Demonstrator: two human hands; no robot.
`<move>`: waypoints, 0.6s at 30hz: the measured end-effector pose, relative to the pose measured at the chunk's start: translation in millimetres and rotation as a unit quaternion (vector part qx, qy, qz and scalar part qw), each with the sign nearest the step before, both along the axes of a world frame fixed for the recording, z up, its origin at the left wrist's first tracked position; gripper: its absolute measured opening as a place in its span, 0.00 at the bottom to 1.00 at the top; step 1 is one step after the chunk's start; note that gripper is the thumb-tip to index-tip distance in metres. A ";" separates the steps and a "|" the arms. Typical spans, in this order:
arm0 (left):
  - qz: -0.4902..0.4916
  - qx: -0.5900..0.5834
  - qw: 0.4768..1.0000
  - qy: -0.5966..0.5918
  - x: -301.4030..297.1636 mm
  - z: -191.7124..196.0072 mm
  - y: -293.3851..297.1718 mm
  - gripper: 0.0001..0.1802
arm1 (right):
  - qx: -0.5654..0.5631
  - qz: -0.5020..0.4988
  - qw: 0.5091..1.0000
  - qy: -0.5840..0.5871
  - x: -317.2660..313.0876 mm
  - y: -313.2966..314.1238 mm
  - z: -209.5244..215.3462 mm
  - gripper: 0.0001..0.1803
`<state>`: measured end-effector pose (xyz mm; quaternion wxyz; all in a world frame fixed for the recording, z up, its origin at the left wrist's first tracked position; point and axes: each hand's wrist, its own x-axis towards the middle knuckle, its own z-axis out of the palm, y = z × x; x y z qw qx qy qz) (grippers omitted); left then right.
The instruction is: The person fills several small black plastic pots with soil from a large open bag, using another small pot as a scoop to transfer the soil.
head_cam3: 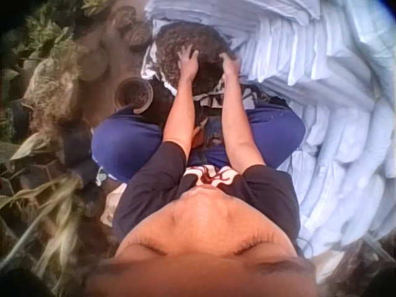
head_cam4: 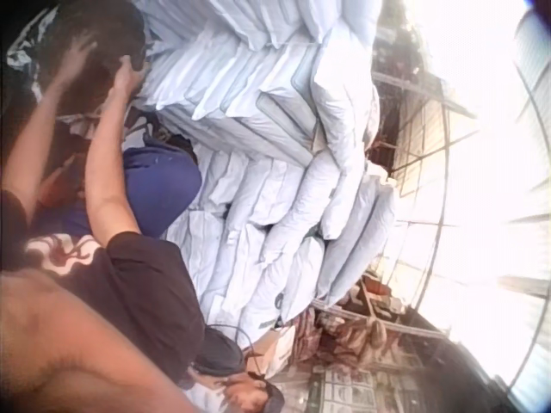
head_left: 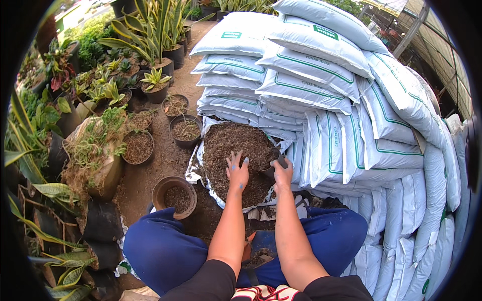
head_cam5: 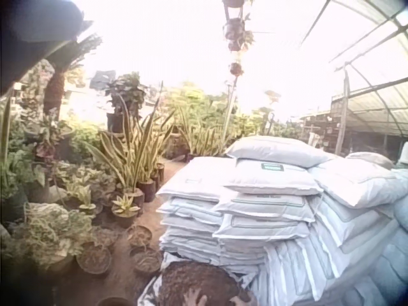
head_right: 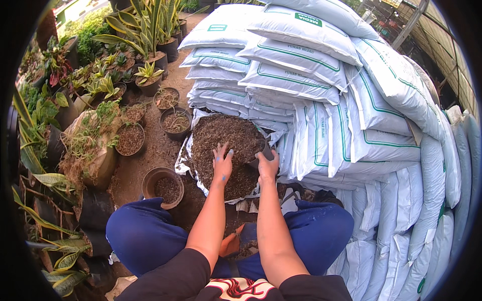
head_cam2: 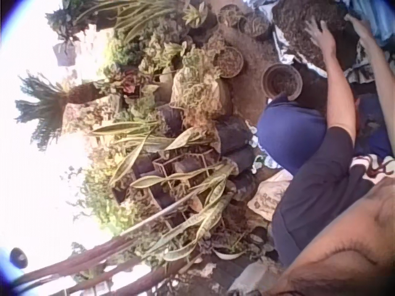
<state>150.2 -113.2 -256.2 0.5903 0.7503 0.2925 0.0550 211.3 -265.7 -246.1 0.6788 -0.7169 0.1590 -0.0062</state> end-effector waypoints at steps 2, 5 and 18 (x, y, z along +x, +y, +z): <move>0.042 -0.038 0.998 -0.036 -0.3 -6.8 5.6 0.30 | -0.009 0.051 0.998 -0.021 -1.7 4.8 20.3 0.45; 0.071 -0.122 0.988 -0.067 -4.7 -0.9 11.9 0.29 | -0.189 0.089 0.972 -0.109 -10.5 11.3 48.8 0.46; 0.160 -0.235 0.948 -0.139 -14.0 -4.9 10.3 0.30 | -0.353 0.265 0.844 -0.304 -34.0 41.8 137.5 0.46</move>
